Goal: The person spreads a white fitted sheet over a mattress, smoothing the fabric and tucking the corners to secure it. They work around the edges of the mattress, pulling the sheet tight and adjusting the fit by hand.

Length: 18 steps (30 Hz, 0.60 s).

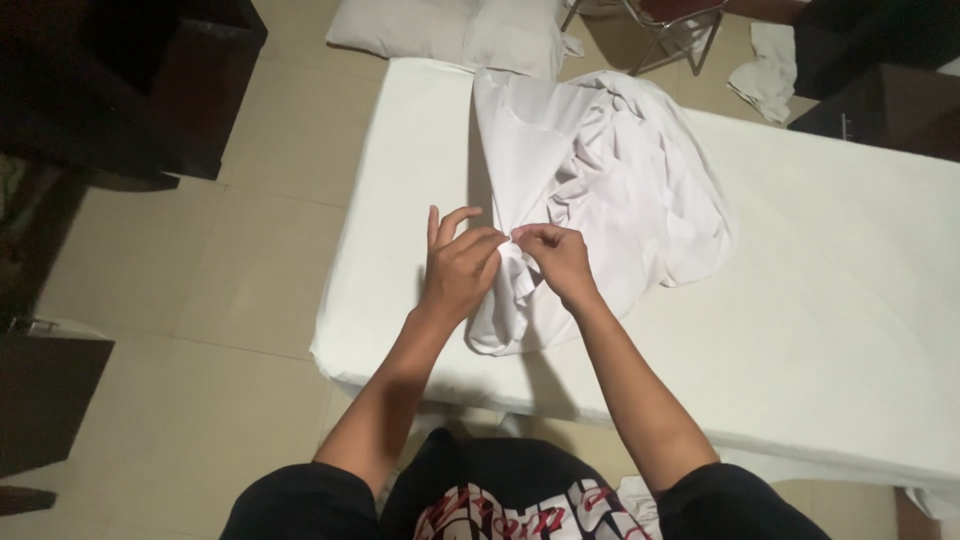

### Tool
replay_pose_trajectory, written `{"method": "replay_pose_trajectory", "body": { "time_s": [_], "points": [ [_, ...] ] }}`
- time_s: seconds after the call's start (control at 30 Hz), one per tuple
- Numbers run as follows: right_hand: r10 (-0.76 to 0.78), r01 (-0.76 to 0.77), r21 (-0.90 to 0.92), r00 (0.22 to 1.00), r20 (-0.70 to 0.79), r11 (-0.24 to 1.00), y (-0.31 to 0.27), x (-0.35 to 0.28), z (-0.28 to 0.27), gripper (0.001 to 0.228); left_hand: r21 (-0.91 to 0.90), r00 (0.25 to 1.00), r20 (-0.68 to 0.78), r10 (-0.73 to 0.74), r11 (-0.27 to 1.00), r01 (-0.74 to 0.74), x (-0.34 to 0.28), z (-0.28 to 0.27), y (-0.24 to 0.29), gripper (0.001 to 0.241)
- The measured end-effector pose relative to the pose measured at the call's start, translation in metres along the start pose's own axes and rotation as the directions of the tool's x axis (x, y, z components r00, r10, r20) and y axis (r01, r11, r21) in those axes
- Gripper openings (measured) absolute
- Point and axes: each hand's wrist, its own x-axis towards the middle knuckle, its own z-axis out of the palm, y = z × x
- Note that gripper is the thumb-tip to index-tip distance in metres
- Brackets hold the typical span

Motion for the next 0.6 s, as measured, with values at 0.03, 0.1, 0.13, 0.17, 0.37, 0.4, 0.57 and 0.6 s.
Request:
{"method": "replay_pose_trajectory", "body": {
  "time_s": [0.03, 0.1, 0.13, 0.17, 0.37, 0.4, 0.57, 0.6],
  "points": [
    [0.000, 0.000, 0.004, 1.000, -0.008, 1.000, 0.004, 0.000, 0.002, 0.028, -0.003, 1.000, 0.005, 0.006, 1.000, -0.006, 0.002, -0.006, -0.001, 0.021],
    [-0.178, 0.179, -0.028, 0.984, 0.017, 0.983, 0.014, -0.003, 0.003, 0.026, 0.028, 1.000, -0.011, 0.000, 1.000, 0.000, 0.003, -0.016, -0.002, 0.021],
    [-0.170, 0.170, -0.029, 0.985, 0.010, 0.985, 0.004, -0.018, 0.004, 0.026, 0.020, 1.000, -0.004, -0.002, 1.000, 0.002, 0.003, -0.022, -0.001, 0.021],
    [-0.374, 0.370, -0.169, 0.928, 0.010, 0.914, -0.005, -0.033, 0.005, 0.035, 0.014, 0.999, -0.022, -0.034, 0.999, 0.034, 0.004, -0.027, -0.001, 0.019],
    [-0.638, 0.488, -0.622, 0.770, -0.024, 0.612, 0.017, -0.045, 0.017, 0.027, -0.022, 1.000, -0.020, 0.019, 1.000, -0.019, 0.018, -0.070, -0.001, 0.017],
    [-0.621, 0.457, -0.597, 0.779, -0.089, 0.659, 0.024, -0.041, 0.019, 0.016, -0.018, 0.999, -0.016, 0.037, 0.999, -0.037, 0.020, -0.078, -0.002, 0.017],
    [-0.667, 0.483, -0.554, 0.721, -0.187, 0.678, -0.015, -0.076, 0.032, 0.017, 0.020, 0.997, 0.000, 0.071, 0.997, -0.071, 0.010, -0.104, -0.027, 0.015],
    [-0.718, 0.516, -0.573, 0.668, -0.197, 0.637, -0.019, -0.083, 0.033, 0.017, 0.031, 0.997, 0.005, 0.073, 0.997, -0.073, 0.006, -0.109, -0.031, 0.016]
  ]
}}
